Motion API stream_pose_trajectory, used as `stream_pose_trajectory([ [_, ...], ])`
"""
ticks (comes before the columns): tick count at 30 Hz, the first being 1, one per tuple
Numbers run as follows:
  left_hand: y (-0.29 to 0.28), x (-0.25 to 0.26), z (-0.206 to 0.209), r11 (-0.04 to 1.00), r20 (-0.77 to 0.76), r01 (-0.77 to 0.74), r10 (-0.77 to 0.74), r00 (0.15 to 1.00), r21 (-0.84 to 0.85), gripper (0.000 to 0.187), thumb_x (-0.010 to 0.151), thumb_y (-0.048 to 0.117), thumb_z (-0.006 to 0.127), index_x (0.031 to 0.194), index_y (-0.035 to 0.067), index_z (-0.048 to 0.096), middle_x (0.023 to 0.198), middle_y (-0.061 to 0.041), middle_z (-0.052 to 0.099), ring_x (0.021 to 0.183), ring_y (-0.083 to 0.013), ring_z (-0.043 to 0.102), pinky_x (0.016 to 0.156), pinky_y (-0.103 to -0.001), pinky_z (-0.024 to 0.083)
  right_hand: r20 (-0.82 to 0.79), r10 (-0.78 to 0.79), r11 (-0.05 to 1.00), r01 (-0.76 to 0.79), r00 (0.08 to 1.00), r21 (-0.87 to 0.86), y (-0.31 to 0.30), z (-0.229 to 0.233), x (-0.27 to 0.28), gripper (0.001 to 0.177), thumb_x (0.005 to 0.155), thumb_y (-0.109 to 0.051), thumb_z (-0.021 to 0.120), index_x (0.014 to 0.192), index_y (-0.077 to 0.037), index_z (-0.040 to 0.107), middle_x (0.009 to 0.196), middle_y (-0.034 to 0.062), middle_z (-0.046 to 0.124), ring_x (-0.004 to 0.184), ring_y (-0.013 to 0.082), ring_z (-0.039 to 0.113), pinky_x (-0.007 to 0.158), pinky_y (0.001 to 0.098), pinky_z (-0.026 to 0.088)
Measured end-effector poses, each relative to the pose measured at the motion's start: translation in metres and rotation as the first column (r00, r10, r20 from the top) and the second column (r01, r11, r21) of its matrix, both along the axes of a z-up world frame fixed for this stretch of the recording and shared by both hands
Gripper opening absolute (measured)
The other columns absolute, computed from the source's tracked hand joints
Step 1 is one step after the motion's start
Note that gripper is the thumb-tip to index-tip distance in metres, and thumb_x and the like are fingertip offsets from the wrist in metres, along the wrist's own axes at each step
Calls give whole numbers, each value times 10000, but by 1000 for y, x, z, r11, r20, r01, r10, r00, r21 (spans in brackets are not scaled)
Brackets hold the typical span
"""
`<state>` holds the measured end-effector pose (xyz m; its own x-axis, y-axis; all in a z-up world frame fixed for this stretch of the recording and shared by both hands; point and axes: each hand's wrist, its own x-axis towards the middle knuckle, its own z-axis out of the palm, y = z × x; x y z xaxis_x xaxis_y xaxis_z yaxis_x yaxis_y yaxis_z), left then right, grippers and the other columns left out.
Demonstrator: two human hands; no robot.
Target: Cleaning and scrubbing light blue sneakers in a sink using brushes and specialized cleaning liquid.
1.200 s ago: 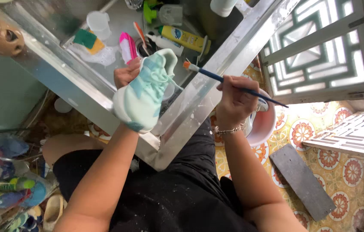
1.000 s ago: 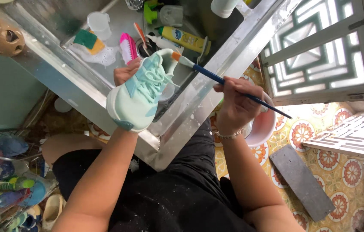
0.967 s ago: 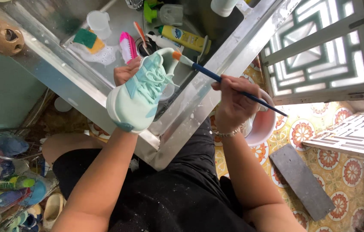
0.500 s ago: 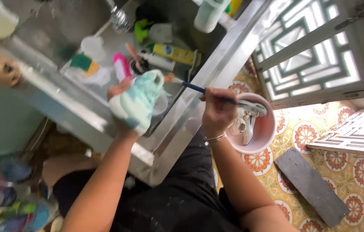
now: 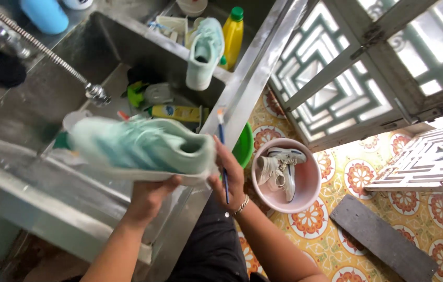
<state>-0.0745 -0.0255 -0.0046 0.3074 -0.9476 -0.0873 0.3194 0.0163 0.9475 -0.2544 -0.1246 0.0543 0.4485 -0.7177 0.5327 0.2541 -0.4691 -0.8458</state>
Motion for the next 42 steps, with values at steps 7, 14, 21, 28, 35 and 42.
stream_pose_trajectory([
  [7, -119, -36, 27, 966, -104, 243, -252, 962, -92, 573, 949, 299, 683, 1451, 148, 452, 1361, -55, 560, 1260, -180, 538, 1085, -349, 428, 42, -112, 880, 80, 993, 468, -24, -56, -42, 583, 837, -127, 845, 1308, 71, 565, 1181, 117, 693, 1014, 174, 669, 854, 328, 558],
  [14, -195, -49, 35, 996, 782, 90, -38, 622, -23, 450, 947, 349, 733, 1277, 80, 584, 1143, -141, 571, 1059, -314, 558, 957, -431, 449, -6, -597, 746, 558, 802, 363, -109, -61, -54, 394, 835, -42, 853, 1176, 50, 681, 1132, 114, 741, 995, 172, 703, 913, 300, 571],
  [21, -273, 0, -54, 855, 841, -404, 456, 291, -324, 966, 615, 311, 980, 1325, -71, 448, 1254, -268, 514, 1152, -470, 491, 969, -552, 388, -219, -843, 508, 861, 491, -24, -232, -89, -37, 493, 755, -206, 939, 1150, -3, 725, 1040, 107, 792, 905, 184, 741, 853, 328, 594],
  [28, -291, 16, -48, 897, 710, -442, 306, 634, 9, 806, 562, 350, 999, 1224, 59, 642, 1137, -144, 725, 1067, -342, 687, 911, -436, 530, -192, -872, 488, 824, 450, -287, -297, -100, -5, 590, 746, -220, 952, 1227, -16, 678, 1069, 156, 762, 949, 282, 752, 856, 389, 595],
  [35, -206, 18, -23, 931, 510, -348, 355, 783, -113, 635, 710, 207, 941, 1274, 49, 696, 1138, -77, 769, 1035, -180, 731, 903, -339, 574, -290, -814, 546, 834, 504, -82, -290, -118, -15, 798, 770, -261, 957, 1410, 7, 562, 1103, 150, 758, 912, 223, 734, 823, 356, 599],
  [42, -83, 33, 6, 956, 272, -221, 269, 924, -193, 634, 795, 119, 925, 1340, 18, 619, 1227, -49, 721, 1133, -141, 682, 1013, -315, 565, 179, -625, 776, 630, 760, 35, -177, -122, -44, 478, 1056, 33, 586, 1518, 79, 470, 1491, 234, 576, 1183, 267, 666, 1005, 368, 571],
])
